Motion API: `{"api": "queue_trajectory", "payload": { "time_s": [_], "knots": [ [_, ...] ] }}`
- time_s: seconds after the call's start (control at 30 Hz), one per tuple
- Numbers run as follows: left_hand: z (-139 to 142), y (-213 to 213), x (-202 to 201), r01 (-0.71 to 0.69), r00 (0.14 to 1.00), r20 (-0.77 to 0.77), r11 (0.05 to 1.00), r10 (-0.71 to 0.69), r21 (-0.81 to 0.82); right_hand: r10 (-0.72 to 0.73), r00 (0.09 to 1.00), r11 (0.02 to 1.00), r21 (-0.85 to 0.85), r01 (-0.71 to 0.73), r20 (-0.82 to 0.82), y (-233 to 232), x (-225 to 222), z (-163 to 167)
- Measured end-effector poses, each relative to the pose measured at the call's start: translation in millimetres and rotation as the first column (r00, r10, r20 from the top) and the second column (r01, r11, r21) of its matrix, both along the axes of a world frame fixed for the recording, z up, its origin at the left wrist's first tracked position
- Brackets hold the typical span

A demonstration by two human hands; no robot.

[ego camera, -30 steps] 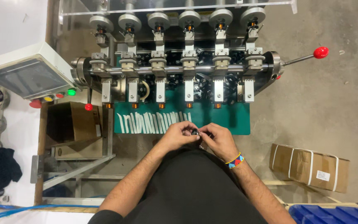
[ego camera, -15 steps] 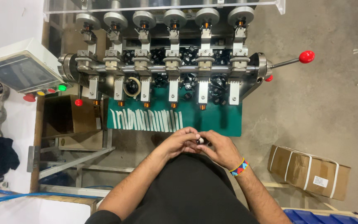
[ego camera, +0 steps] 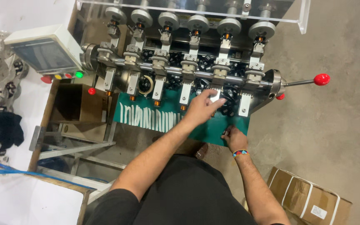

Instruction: The person stands at a multi-spindle winding machine, fitting small black spools onto the machine's spindles and removing finished spools. They wipe parts and the work area with a black cloth, operate the machine's control panel and lever, and set processed spools on the green mat beside the machine.

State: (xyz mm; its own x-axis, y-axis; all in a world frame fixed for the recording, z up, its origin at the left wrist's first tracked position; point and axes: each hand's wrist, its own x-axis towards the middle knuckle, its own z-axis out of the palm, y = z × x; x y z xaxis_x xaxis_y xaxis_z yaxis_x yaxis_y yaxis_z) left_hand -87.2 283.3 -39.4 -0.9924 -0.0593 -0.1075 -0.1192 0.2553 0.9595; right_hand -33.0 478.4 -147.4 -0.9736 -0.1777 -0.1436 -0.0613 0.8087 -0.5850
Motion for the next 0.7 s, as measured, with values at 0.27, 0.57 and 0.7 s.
{"api": "queue_trajectory", "payload": {
  "time_s": [0.27,0.57,0.7],
  "knots": [
    [21.1,-49.0,61.7,-0.06,0.918,-0.393,0.965,-0.048,-0.256,-0.035,0.997,0.98,-0.196,0.047,0.062,-0.1,2.8,13.6],
    [-82.3,-40.8,51.9,-0.169,0.79,0.598,0.889,-0.136,0.425,0.063,0.974,0.688,-0.717,0.116,0.218,-33.0,0.8,28.6],
    [-84.4,-40.1,54.0,0.294,0.639,0.62,0.89,-0.454,0.348,0.22,0.776,0.323,-0.794,0.515,0.592,-69.8,-18.0,32.1]
  ]
}}
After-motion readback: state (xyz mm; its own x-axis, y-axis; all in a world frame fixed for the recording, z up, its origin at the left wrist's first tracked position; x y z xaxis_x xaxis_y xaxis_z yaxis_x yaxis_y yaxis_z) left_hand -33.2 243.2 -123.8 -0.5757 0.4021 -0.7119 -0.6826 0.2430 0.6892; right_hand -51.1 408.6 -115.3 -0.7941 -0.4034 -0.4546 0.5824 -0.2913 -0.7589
